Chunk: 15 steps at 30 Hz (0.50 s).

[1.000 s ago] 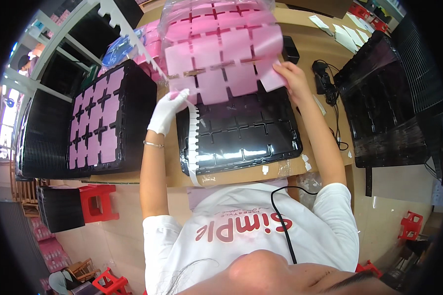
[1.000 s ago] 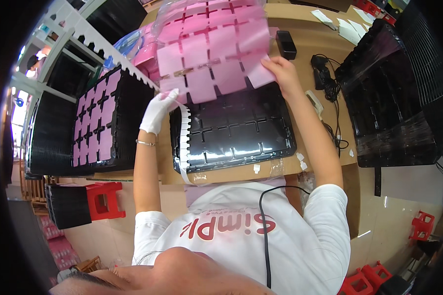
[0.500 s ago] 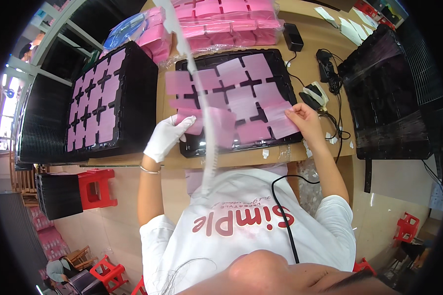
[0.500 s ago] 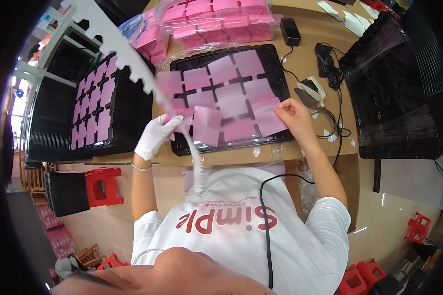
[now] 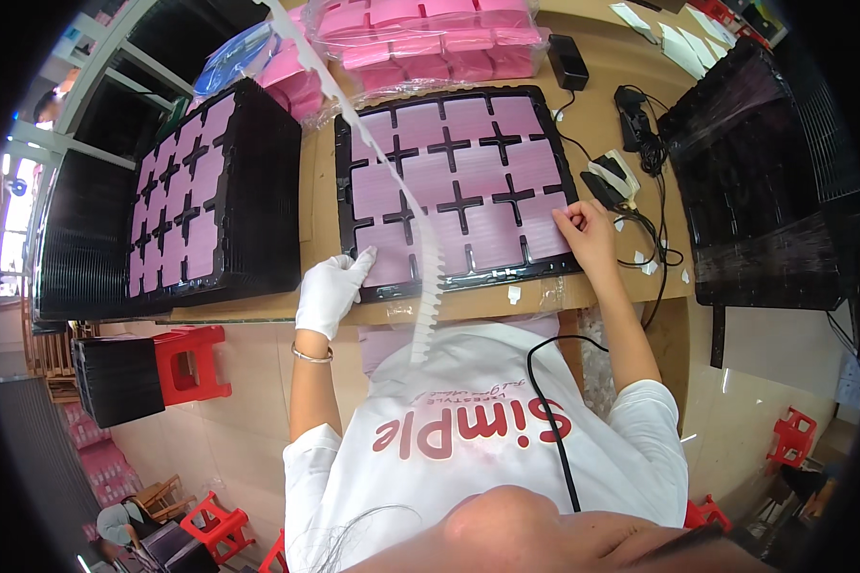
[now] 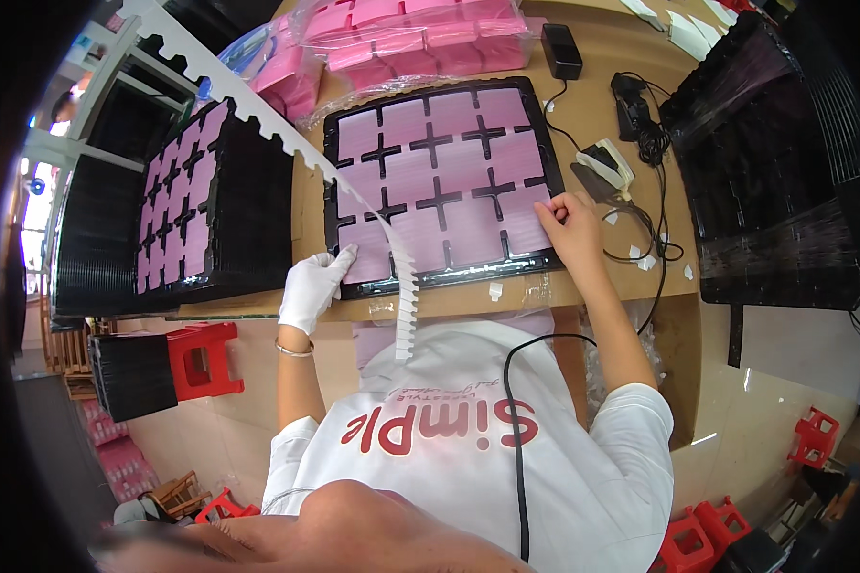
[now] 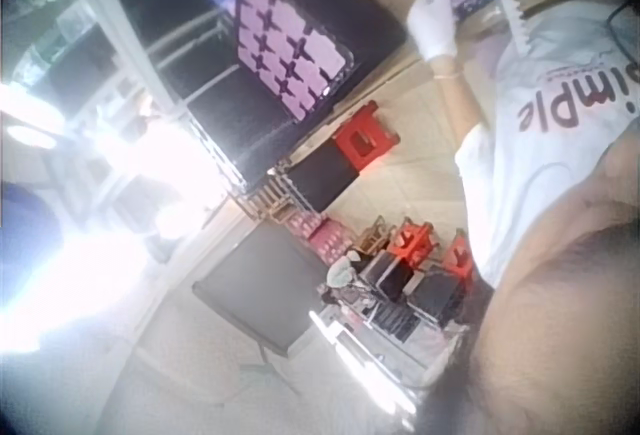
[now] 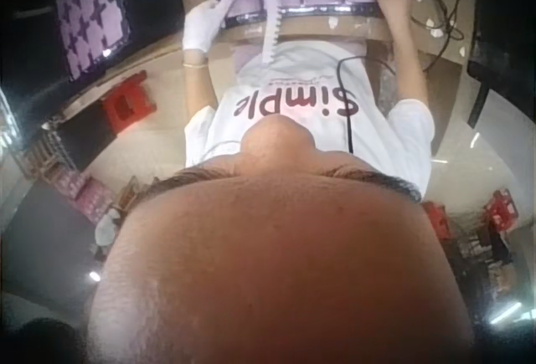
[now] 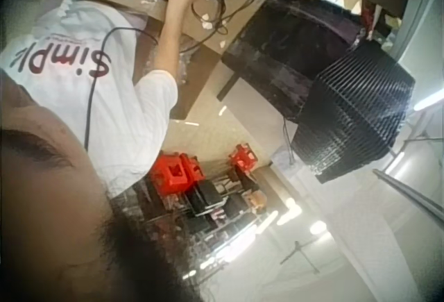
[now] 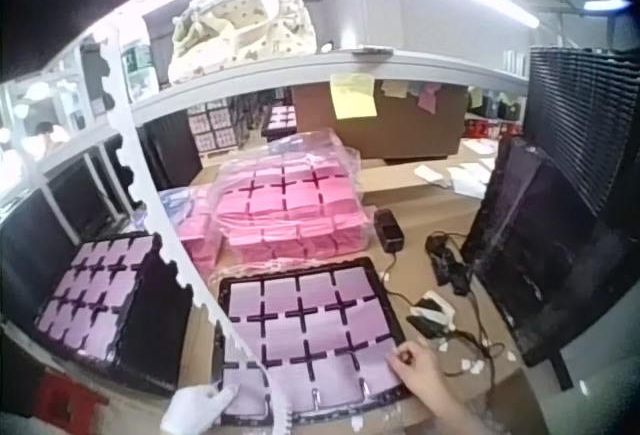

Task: The person assembles black plastic trays by inserting pink foam inserts into the compartments. They repeatedly pick up a tray, place a foam insert, and stack the completed unit. The person wears white gloves and works at a table with stacks of materials.

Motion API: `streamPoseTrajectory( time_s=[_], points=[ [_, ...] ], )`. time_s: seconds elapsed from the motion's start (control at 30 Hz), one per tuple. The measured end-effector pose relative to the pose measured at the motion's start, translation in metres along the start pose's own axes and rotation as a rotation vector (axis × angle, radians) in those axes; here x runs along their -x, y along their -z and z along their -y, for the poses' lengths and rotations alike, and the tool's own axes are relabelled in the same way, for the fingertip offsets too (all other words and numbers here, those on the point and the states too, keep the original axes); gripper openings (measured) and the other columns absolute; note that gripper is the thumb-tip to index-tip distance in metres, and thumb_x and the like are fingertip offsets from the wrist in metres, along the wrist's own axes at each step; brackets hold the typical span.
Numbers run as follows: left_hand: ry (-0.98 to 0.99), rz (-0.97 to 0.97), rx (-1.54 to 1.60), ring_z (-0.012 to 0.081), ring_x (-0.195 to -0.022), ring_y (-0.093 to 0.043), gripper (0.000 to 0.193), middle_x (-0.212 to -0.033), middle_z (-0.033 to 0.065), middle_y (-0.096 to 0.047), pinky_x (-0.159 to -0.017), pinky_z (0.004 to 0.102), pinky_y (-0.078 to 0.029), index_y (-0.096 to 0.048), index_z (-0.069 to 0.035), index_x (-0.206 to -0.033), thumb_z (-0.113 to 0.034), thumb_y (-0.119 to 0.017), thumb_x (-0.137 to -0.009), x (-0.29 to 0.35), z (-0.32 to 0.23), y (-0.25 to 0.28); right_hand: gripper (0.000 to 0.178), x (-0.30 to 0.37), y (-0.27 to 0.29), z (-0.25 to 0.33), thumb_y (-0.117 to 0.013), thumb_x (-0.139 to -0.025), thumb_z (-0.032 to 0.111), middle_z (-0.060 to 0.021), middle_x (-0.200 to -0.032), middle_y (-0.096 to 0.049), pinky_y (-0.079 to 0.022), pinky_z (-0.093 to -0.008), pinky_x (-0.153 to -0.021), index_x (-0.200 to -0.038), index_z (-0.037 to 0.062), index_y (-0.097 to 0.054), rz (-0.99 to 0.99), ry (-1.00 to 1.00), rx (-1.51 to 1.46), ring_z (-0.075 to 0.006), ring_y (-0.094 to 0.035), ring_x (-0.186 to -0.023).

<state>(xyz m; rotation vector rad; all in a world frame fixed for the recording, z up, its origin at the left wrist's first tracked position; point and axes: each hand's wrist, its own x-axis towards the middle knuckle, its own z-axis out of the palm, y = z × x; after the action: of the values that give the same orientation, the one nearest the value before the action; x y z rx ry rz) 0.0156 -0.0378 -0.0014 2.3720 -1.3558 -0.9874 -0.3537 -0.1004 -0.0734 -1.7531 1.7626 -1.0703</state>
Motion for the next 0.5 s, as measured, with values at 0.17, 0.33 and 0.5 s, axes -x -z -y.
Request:
streamPoseTrajectory(
  time_s=[0.17, 0.33, 0.5],
  points=[
    [-0.017, -0.028, -0.136, 0.0234, -0.057, -0.061, 0.055, -0.055, 0.0093, -0.061, -0.063, 0.0347, -0.049, -0.066, -0.005, -0.069, -0.057, -0.061, -0.085, -0.001, -0.002, -0.002, 0.029, -0.002, 0.011, 0.014, -0.076, -0.077, 0.023, -0.0102, -0.073, -0.055, -0.043, -0.0386, -0.068, -0.068, 0.0017, -0.058, 0.103, 0.004, 0.191, -0.0274, -0.052, -0.075],
    [-0.122, -0.141, -0.292, 0.0309, -0.066, -0.066, 0.056, -0.062, 0.0127, -0.065, -0.066, 0.0388, -0.052, -0.066, -0.006, -0.069, -0.061, -0.061, -0.082, 0.001, -0.001, -0.008, 0.031, -0.005, 0.016, 0.016, -0.077, -0.075, 0.023, -0.0134, -0.075, -0.057, -0.044, -0.0434, -0.072, -0.067, 0.0025, -0.056, 0.113, -0.004, 0.283, -0.0332, -0.054, -0.081],
    [-0.168, -0.385, -0.431, 0.0332, -0.067, -0.066, 0.057, -0.067, 0.0146, -0.066, -0.066, 0.0392, -0.053, -0.064, -0.006, -0.074, -0.062, -0.064, -0.08, 0.004, -0.006, 0.007, 0.027, -0.02, 0.024, 0.022, -0.076, -0.076, 0.018, -0.0153, -0.081, -0.058, -0.044, -0.0452, -0.075, -0.079, 0.0015, -0.055, -0.058, 0.116, 0.425, -0.0356, -0.055, -0.086]
  ],
)
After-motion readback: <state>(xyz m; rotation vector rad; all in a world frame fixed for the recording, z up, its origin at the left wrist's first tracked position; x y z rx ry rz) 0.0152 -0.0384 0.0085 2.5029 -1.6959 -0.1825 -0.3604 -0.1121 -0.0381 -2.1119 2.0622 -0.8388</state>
